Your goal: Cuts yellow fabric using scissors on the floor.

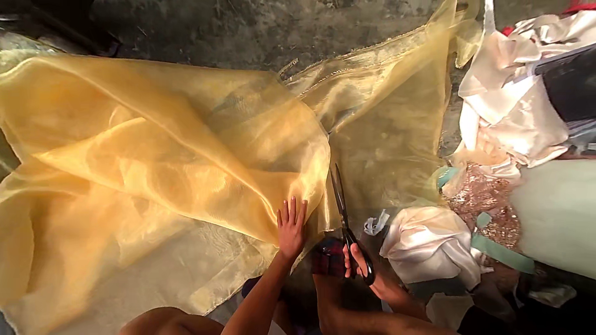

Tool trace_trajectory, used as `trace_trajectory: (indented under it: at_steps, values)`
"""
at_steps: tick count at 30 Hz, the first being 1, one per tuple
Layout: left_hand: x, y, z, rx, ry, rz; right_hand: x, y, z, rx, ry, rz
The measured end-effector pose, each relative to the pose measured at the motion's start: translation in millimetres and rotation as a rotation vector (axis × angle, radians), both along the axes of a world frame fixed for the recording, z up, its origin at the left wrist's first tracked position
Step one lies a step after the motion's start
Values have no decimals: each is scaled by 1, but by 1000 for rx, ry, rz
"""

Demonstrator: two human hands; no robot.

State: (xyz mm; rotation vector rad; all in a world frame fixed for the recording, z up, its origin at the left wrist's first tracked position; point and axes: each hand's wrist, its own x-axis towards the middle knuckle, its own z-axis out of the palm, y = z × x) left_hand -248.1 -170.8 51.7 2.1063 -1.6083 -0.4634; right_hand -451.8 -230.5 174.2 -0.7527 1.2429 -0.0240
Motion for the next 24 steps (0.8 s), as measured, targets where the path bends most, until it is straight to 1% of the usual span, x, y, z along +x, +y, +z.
trace_trajectory:
  at_steps: [4,11,16,24]
  values:
    - [-3,11,12,-32,-30,-5,8,9,-1,16,99,7]
    - [-11,5,19,-18,-17,-5,35,0,-11,-46,172,8]
    - [-13,5,23,1,-13,-10,40,2,-17,-59,139,-35]
    - [-15,2,24,-1,-21,-20,43,15,-14,-75,133,-106]
